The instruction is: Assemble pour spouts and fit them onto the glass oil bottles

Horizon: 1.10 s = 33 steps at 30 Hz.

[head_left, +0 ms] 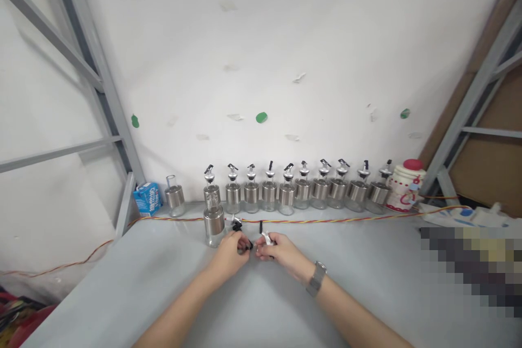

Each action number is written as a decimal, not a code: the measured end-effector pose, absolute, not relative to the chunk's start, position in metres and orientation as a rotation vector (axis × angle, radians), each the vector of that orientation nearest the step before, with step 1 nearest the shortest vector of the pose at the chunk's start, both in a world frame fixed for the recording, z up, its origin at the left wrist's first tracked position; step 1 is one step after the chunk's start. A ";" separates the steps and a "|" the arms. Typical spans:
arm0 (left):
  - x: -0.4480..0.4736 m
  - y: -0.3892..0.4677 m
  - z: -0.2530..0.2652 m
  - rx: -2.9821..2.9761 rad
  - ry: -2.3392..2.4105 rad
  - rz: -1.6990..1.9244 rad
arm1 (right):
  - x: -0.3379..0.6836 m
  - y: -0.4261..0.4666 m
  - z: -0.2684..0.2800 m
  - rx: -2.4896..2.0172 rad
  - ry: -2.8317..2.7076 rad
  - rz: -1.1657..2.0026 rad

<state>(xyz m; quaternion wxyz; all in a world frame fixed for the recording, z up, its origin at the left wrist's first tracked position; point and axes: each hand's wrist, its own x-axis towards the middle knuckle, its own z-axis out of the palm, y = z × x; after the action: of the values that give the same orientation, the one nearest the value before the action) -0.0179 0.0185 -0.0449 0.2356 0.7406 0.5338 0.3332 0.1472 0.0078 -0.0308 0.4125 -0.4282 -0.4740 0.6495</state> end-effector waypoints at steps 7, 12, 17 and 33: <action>-0.016 0.015 -0.034 1.958 1.445 0.992 | 0.147 0.008 -0.032 -1.101 -1.214 1.634; -0.019 0.018 -0.035 1.875 1.424 1.038 | 0.147 0.008 -0.033 -1.122 -1.236 1.618; -0.021 0.024 -0.040 1.724 1.402 1.083 | 0.147 0.010 -0.034 -1.128 -1.253 1.606; -0.016 0.007 -0.008 1.304 1.030 1.138 | 0.141 0.003 -0.028 -0.885 -1.388 1.667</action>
<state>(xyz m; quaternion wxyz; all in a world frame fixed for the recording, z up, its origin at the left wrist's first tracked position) -0.0164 0.0073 -0.0082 0.5346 0.5472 0.4321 0.4776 0.1411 0.0027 -0.0283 0.3888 -0.3482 -0.5460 0.6553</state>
